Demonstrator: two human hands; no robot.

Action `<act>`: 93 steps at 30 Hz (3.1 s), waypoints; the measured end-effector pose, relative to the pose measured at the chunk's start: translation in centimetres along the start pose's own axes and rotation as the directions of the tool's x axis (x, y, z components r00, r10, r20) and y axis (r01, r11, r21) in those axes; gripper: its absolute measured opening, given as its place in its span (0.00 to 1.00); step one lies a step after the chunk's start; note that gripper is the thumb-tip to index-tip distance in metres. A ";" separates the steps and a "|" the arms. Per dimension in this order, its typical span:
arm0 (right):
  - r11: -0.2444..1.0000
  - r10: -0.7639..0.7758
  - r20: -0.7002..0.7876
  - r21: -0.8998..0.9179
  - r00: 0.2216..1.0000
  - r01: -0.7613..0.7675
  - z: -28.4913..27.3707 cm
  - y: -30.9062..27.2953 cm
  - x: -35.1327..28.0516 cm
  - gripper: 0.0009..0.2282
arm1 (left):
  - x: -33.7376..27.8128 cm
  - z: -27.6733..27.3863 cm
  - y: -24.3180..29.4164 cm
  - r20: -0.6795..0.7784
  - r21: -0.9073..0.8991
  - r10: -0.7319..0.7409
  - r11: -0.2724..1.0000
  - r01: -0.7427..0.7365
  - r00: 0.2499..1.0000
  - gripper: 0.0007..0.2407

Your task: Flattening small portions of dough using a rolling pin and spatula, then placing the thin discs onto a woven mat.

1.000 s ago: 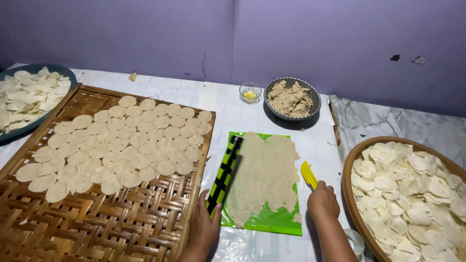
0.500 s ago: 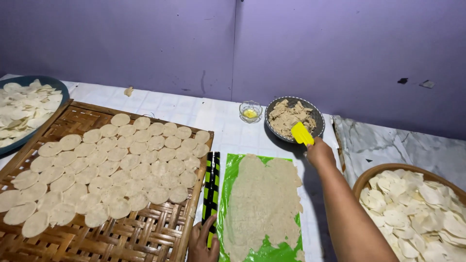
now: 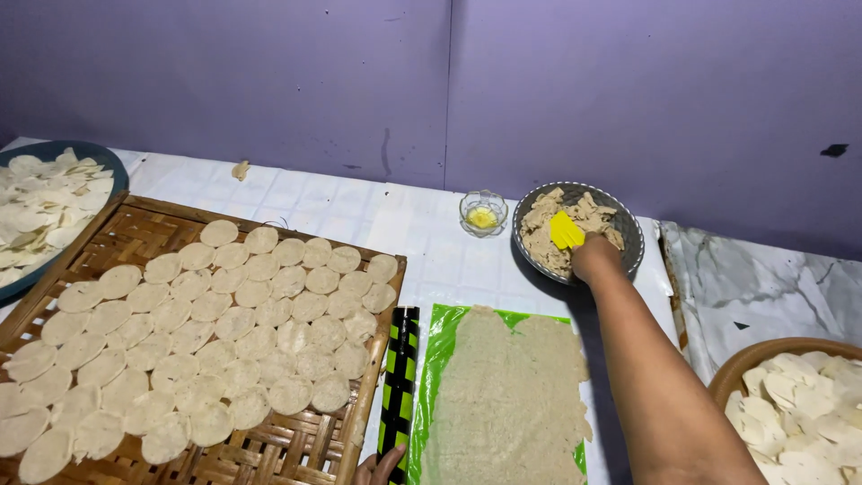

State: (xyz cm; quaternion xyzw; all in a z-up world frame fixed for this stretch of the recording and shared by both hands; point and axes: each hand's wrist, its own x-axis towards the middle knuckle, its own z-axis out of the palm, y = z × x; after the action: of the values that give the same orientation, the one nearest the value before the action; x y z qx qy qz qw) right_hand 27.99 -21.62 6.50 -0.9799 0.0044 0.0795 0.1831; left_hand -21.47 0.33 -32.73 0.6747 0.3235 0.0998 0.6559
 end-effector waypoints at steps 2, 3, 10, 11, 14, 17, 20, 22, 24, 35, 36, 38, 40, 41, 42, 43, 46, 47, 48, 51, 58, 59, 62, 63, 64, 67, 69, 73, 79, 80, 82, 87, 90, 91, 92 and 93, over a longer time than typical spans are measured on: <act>1.000 0.001 0.033 -0.029 0.999 0.000 -0.3 -1.0 0.1 0.15 | 0.3 0.2 0.7 -0.060 -0.093 -0.134 0.987 0.128 0.989 0.11; 0.998 0.001 0.060 -0.059 0.998 0.002 -0.4 -1.5 0.2 0.13 | 0.4 0.2 1.0 -0.108 -0.195 -0.265 0.951 0.241 0.958 0.11; 0.984 -0.039 0.220 -0.160 0.975 0.075 -5.2 -8.1 -4.0 0.20 | -1.2 -1.0 1.3 -0.134 -0.172 -0.277 0.952 0.253 0.951 0.11; 0.969 -0.045 0.224 -0.227 0.974 0.097 -5.5 -8.8 -4.3 0.20 | -1.4 -1.1 1.2 -0.136 -0.167 -0.276 0.953 0.253 0.951 0.11; 0.940 -0.047 0.245 -0.316 0.968 0.125 -4.2 -9.0 -2.3 0.20 | -1.8 -1.1 1.3 -0.140 -0.161 -0.279 0.953 0.257 0.950 0.11; 0.926 -0.056 0.267 -0.346 0.962 0.150 -4.6 -9.6 -3.9 0.20 | -1.9 -0.7 1.2 -0.144 -0.156 -0.279 0.954 0.257 0.949 0.12; 0.928 -0.072 0.280 -0.332 0.957 0.167 -3.4 -9.1 -3.4 0.19 | -2.4 -0.2 1.1 -0.139 -0.146 -0.284 0.953 0.264 0.949 0.12; 0.936 -0.082 0.279 -0.308 0.957 0.170 -1.5 -7.8 -1.3 0.20 | -2.3 0.0 1.1 -0.136 -0.140 -0.279 0.955 0.261 0.951 0.12; 0.948 -0.099 0.279 -0.267 0.955 0.176 0.5 -6.1 1.4 0.20 | -1.8 -0.1 1.3 -0.141 -0.133 -0.268 0.959 0.250 0.953 0.12; 0.785 -0.067 0.700 0.477 0.711 -0.396 1.7 -1.0 6.7 0.17 | -2.4 -0.5 1.8 -0.130 0.020 -0.073 0.997 0.076 0.989 0.10; 0.743 -0.084 0.733 0.498 0.675 -0.448 1.8 -0.6 7.0 0.17 | -2.5 -0.5 3.2 -0.137 -0.145 -0.325 0.941 0.305 0.936 0.13; 0.747 -0.106 0.723 0.510 0.682 -0.425 1.4 -0.3 6.7 0.15 | -3.2 -0.1 5.0 -0.181 -0.148 -0.349 0.934 0.326 0.919 0.12; 0.751 -0.132 0.714 0.525 0.688 -0.401 0.9 -1.0 6.0 0.13 | -3.1 -0.2 5.2 -0.228 -0.152 -0.370 0.927 0.343 0.900 0.12; 0.879 -0.068 0.649 0.399 0.758 -0.262 0.5 -1.6 5.2 0.14 | -3.0 -0.4 4.5 -0.167 -0.091 -0.314 0.949 0.302 0.935 0.11; 0.963 -0.029 0.565 0.238 0.825 -0.129 0.2 -2.2 4.4 0.15 | -3.0 -0.7 3.7 -0.102 -0.032 -0.257 0.966 0.255 0.961 0.12; 0.963 -0.027 0.566 0.236 0.824 -0.130 0.2 -3.0 3.4 0.15 | -3.2 -0.5 4.5 -0.101 -0.032 -0.260 0.966 0.258 0.960 0.12; 0.903 -0.130 0.339 -0.348 0.932 0.253 1.3 -3.6 2.6 0.16 | -3.6 -0.1 4.5 -0.161 -0.232 -0.379 0.912 0.339 0.911 0.12; 0.922 -0.165 0.310 -0.290 0.936 0.258 2.4 -2.7 4.0 0.16 | -3.1 -0.2 3.3 -0.132 -0.150 -0.310 0.945 0.291 0.941 0.11; 0.936 -0.198 0.279 -0.230 0.940 0.266 3.4 -1.9 5.4 0.17 | -2.7 -0.2 2.0 -0.097 -0.069 -0.242 0.969 0.236 0.965 0.11; 0.902 -0.001 0.554 0.361 0.833 -0.239 -0.1 -2.4 2.0 0.23 | -4.7 -0.1 4.1 0.021 0.561 0.631 0.635 -0.531 0.776 0.17; 0.774 -0.085 0.686 0.502 0.722 -0.386 0.0 -0.8 4.3 0.09 | -3.2 -0.4 1.2 0.094 0.498 0.511 0.719 -0.485 0.854 0.19; 0.752 -0.117 0.712 0.518 0.692 -0.406 0.2 -0.6 4.6 0.10 | -3.2 -0.2 0.9 0.066 0.451 0.439 0.788 -0.420 0.896 0.17; 0.737 -0.175 0.722 0.547 0.670 -0.397 0.1 -0.2 4.5 0.12 | -3.2 -0.2 1.2 0.049 0.341 0.332 0.881 -0.328 0.942 0.14; 0.742 -0.198 0.708 0.560 0.678 -0.368 0.1 -0.2 4.4 0.12 | -3.3 -0.3 1.6 0.057 0.280 0.301 0.910 -0.305 0.952 0.13; 0.743 -0.199 0.708 0.560 0.678 -0.367 0.1 0.1 4.5 0.12 | -3.9 -0.2 3.8 0.055 0.280 0.301 0.910 -0.304 0.952 0.13; 0.757 -0.225 0.696 0.566 0.682 -0.327 0.4 1.1 4.7 0.12 | -5.5 -0.3 8.4 0.080 0.439 0.591 0.702 -0.561 0.803 0.17; 0.783 -0.280 0.685 0.569 0.673 -0.253 0.6 1.9 5.3 0.13 | -5.2 -0.5 9.0 0.140 0.368 0.618 0.693 -0.620 0.773 0.18; 0.792 -0.340 0.690 0.577 0.639 -0.202 0.7 3.2 5.7 0.14 | -6.1 -0.6 10.9 0.191 0.293 0.638 0.688 -0.664 0.746 0.20; 0.738 -0.363 0.653 0.637 0.665 -0.223 0.2 4.3 5.2 0.10 | -6.8 -0.6 11.4 0.178 0.281 0.570 0.752 -0.597 0.802 0.23; 0.743 -0.366 0.651 0.635 0.665 -0.212 0.1 4.5 5.1 0.11 | -7.1 -0.5 11.7 0.161 0.351 0.575 0.726 -0.591 0.802 0.22; 0.749 -0.370 0.649 0.632 0.664 -0.200 -0.3 4.5 4.6 0.11 | -7.7 -0.3 12.4 0.143 0.420 0.580 0.698 -0.580 0.802 0.22; 0.728 -0.423 0.649 0.659 0.633 -0.189 -1.4 5.3 3.9 0.12 | -8.2 0.1 14.0 0.093 0.408 0.600 0.705 -0.580 0.795 0.20; 0.682 -0.467 0.640 0.700 0.610 -0.213 -1.8 6.3 4.2 0.11 | -9.2 0.5 15.8 0.047 0.374 0.512 0.787 -0.490 0.858 0.24; 0.684 -0.464 0.643 0.697 0.609 -0.214 -2.3 6.5 3.8 0.11 | -9.8 1.0 17.0 0.045 0.371 0.510 0.790 -0.488 0.859 0.24; 0.663 -0.491 0.614 0.723 0.618 -0.192 -2.7 6.6 3.3 0.12 | -10.4 1.4 18.2 -0.039 0.389 0.495 0.807 -0.443 0.868 0.26; 0.641 -0.515 0.585 0.748 0.627 -0.171 -3.2 6.8 2.8 0.13 | -11.0 1.9 19.4 -0.123 0.403 0.477 0.825 -0.395 0.870 0.28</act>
State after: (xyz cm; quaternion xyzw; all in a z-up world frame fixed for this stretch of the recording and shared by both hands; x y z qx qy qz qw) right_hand 31.02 -29.02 6.58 -0.6794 -0.1454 0.4525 0.5590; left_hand -22.98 -6.11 -11.35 0.8255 0.2424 0.2593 0.4387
